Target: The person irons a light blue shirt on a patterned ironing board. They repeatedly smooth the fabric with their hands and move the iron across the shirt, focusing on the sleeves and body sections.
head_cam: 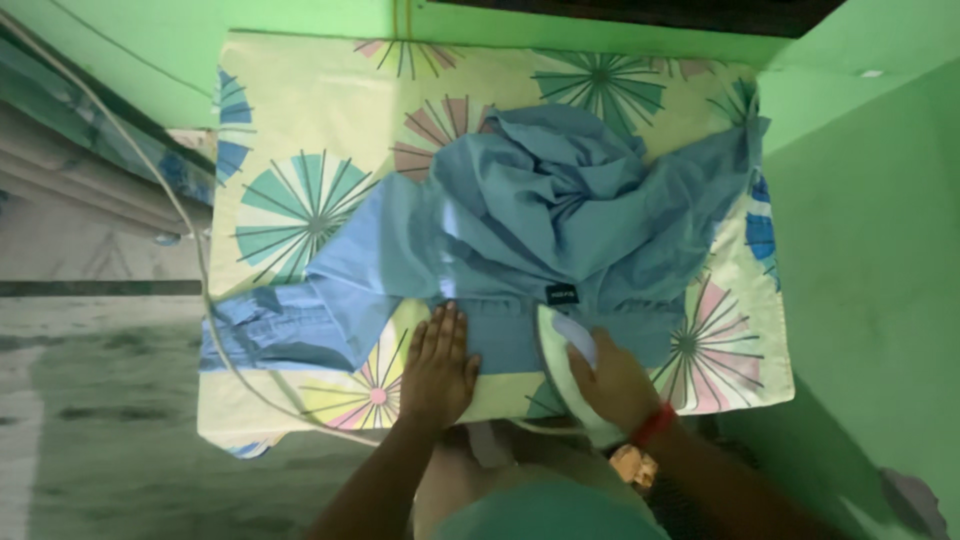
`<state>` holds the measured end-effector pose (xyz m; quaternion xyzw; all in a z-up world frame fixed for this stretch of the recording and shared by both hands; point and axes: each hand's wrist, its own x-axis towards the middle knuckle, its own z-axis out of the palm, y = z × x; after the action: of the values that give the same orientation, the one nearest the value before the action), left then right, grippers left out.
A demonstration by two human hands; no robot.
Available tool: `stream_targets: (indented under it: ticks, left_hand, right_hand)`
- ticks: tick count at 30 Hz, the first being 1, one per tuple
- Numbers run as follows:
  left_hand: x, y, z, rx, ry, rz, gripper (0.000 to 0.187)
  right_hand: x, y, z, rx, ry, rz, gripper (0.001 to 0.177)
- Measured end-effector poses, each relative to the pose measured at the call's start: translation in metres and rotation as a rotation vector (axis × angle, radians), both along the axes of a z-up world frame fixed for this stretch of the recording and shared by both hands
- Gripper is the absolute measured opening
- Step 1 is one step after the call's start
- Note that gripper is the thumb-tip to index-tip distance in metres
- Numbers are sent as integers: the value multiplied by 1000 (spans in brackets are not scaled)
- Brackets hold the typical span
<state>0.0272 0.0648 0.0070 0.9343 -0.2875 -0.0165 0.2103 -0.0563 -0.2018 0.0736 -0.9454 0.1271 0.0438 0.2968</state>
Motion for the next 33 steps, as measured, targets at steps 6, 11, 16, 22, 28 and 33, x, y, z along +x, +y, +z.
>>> stream_targets:
  ticks: [6, 11, 16, 22, 28, 33]
  left_hand:
    - [-1, 0, 6, 62, 45, -2, 69]
    - [5, -4, 10, 43, 32, -3, 72]
    - [-4, 0, 5, 45, -13, -13, 71]
    - [-1, -4, 4, 60, 19, -10, 75]
    - [2, -10, 1, 146, 97, -2, 69]
    - [-61, 25, -51, 77, -65, -83, 55]
  right_hand:
    - [-9, -39, -5, -138, 91, -160, 43]
    - [-40, -61, -17, -134, 67, -198, 44]
    - [-55, -104, -31, -211, -72, -233, 55]
    - [-95, -124, -21, -155, 241, -478, 48]
    - [-71, -124, -13, 345, 289, -543, 42]
    - [9, -66, 13, 805, 121, -405, 38]
